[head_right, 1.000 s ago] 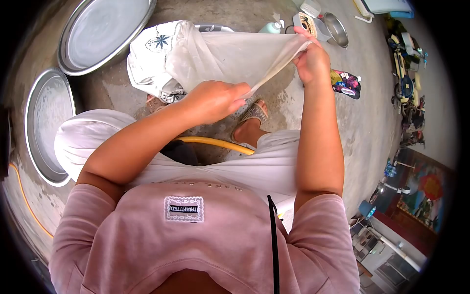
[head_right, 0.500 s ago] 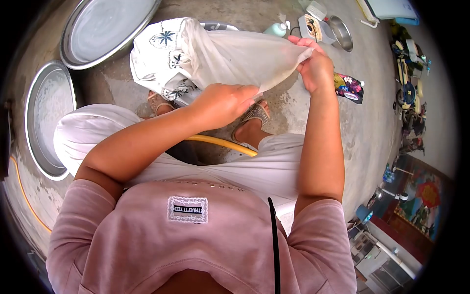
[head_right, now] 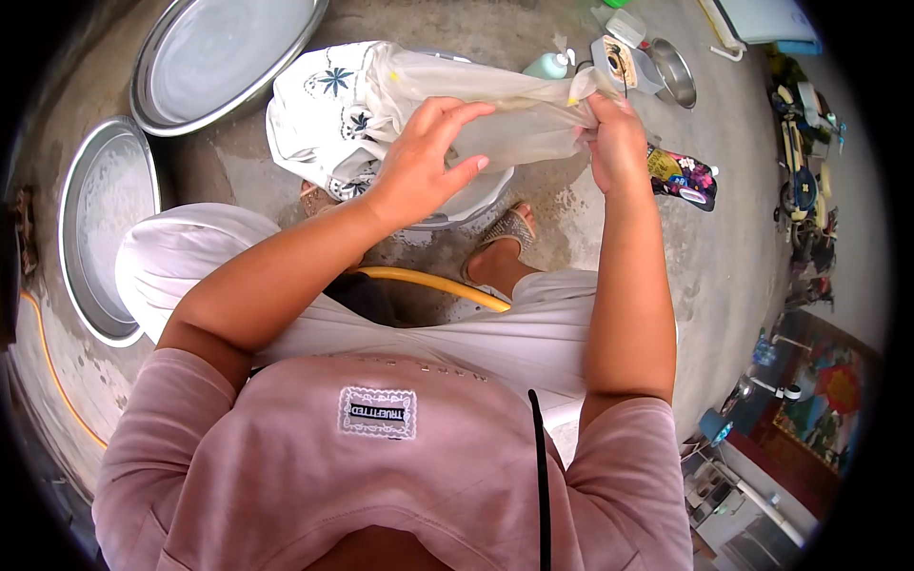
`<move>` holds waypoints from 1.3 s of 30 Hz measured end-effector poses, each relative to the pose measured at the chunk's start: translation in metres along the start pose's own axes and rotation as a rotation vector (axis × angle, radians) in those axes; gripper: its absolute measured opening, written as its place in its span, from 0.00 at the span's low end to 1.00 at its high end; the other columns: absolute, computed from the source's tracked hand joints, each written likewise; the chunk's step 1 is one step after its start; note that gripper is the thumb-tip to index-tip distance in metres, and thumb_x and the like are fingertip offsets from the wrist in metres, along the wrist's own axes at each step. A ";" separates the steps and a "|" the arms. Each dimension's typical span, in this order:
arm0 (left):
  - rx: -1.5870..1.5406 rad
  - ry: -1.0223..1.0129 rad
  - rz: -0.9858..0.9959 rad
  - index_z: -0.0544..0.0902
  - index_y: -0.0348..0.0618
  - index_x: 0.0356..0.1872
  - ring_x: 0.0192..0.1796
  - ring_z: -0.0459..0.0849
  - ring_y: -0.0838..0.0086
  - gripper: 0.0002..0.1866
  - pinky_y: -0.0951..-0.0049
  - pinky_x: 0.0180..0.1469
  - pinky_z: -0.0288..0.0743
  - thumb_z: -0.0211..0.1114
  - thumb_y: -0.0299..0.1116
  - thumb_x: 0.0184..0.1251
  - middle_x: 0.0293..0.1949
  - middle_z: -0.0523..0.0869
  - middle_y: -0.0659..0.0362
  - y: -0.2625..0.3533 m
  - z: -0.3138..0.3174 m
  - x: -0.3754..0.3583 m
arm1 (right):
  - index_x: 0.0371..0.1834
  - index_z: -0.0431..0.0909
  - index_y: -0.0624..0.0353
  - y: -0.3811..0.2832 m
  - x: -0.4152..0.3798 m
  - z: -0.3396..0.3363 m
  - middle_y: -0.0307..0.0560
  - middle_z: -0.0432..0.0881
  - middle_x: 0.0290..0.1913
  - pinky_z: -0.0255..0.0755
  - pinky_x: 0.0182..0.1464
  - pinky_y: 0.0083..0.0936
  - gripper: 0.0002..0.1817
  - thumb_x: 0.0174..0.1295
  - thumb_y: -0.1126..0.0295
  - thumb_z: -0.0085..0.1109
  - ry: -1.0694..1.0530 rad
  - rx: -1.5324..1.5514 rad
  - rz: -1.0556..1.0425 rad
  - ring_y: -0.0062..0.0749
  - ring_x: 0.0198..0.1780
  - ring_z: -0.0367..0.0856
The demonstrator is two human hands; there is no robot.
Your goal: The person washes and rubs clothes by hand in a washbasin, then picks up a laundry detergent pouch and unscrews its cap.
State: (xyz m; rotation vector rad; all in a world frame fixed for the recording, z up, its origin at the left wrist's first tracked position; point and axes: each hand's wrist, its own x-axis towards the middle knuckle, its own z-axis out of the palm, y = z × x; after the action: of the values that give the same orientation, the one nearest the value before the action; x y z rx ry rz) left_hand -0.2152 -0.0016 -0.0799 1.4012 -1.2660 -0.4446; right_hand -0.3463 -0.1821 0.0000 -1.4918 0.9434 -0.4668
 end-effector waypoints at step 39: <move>0.077 0.649 -0.335 0.81 0.37 0.39 0.37 0.79 0.73 0.08 0.74 0.40 0.71 0.57 0.27 0.63 0.31 0.81 0.57 -0.007 -0.130 0.067 | 0.49 0.72 0.54 0.002 0.024 -0.008 0.40 0.78 0.46 0.68 0.52 0.36 0.13 0.71 0.60 0.42 0.571 0.567 0.161 0.32 0.48 0.76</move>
State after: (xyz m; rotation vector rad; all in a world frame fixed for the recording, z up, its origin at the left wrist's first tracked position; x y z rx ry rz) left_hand -0.0801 0.0011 -0.0229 1.6516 -0.5299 -0.1359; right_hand -0.3387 -0.2053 -0.0068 -0.7664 1.2301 -0.9792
